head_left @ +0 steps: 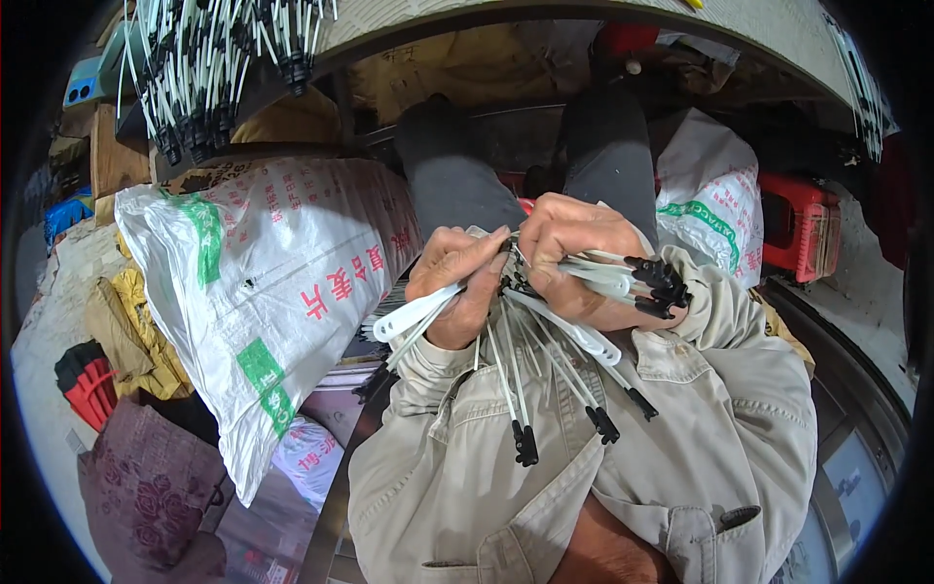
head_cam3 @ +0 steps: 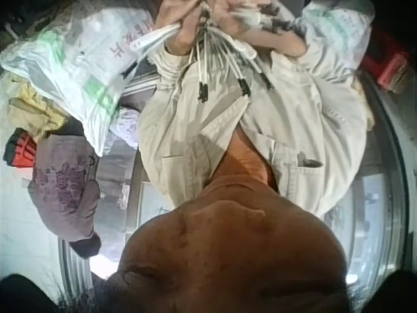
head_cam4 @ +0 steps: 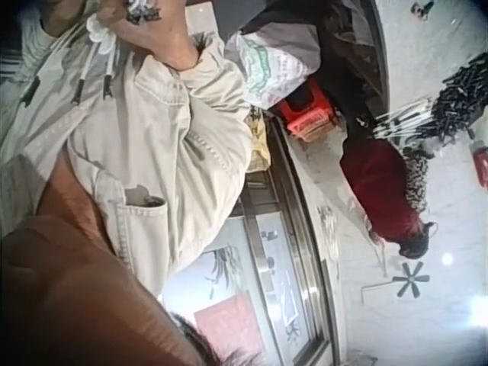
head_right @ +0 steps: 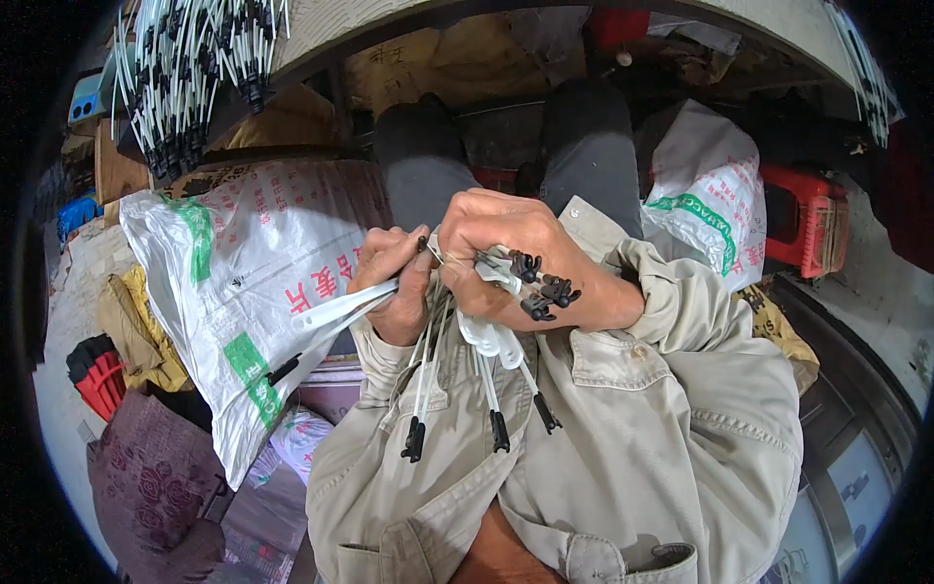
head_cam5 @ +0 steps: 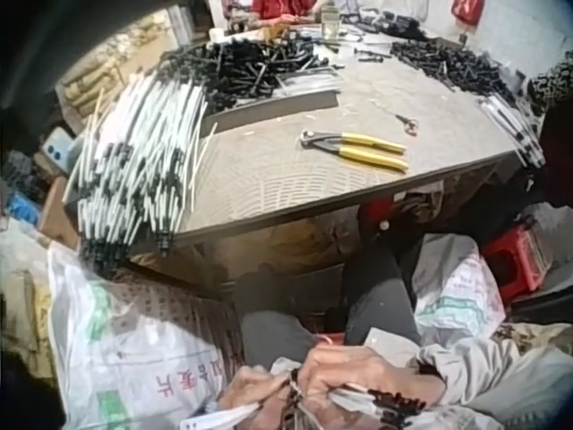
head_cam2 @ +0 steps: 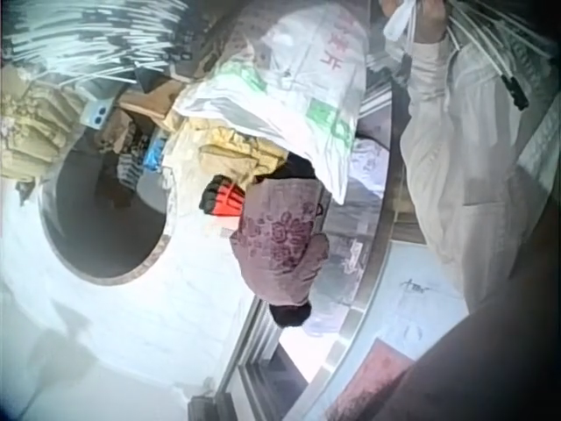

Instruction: Assembling small black components onto bundles of white rods using pliers.

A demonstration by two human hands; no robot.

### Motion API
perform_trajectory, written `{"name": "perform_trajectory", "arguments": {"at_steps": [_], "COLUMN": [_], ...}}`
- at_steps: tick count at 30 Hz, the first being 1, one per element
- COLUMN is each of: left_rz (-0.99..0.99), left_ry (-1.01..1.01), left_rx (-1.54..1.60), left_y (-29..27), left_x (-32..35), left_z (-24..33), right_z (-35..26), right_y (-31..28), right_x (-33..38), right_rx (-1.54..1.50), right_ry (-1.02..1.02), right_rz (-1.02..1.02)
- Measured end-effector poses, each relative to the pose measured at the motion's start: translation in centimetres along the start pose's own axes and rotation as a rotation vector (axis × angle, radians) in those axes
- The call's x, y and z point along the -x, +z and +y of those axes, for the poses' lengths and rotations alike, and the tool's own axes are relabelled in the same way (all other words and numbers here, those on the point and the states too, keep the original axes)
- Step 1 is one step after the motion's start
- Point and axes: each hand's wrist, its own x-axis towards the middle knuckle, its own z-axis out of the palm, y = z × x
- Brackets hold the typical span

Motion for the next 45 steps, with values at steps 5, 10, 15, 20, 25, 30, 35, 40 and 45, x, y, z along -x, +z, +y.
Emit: {"name": "perform_trajectory", "arguments": {"at_steps": [5, 10, 15, 20, 25, 30, 35, 40, 45], "left_rz": [-0.010, -0.053, -0.145, -0.222, -0.287, -0.264, -0.225, -0.316, -0.368], "left_ry": [0.069, 0.133, 0.065, -0.331, -0.455, -0.465, -0.590, -0.532, -0.498], "left_rx": [0.062, 0.135, 0.001, 0.347, 0.368, 0.483, 0.606, 0.716, 0.703], "left_y": [0.3, 0.0, -0.5, -2.0, -3.7, -3.8, -3.2, -3.0, -3.2], "left_x": [0.1, 0.2, -1.0, -2.5, -3.9, -3.7, -3.0, -3.2, -3.2], "left_z": [-0.1, -0.4, 0.2, 0.0, -0.9, -1.2, -1.1, -1.8, -2.1], "right_z": [0.3, 0.4, 0.9, 1.1, 2.9, 1.9, 1.3, 1.2, -0.2], "right_y": [0.6, 0.9, -0.1, 0.2, -0.6, -0.8, -0.4, -0.3, 0.1], "right_x": [0.0, -0.1, -2.2, -5.0, -7.1, -6.8, -4.5, -3.6, -3.4], "right_rx": [0.000, 0.005, -0.118, -0.268, -0.237, -0.086, 0.350, 0.349, 0.271], "right_ry": [-0.003, 0.010, 0.146, 0.290, 0.193, 0.198, 0.006, -0.185, -0.241], "right_rz": [0.058, 0.143, 0.023, -0.097, -0.385, -0.500, -0.301, -0.260, -0.223]}}
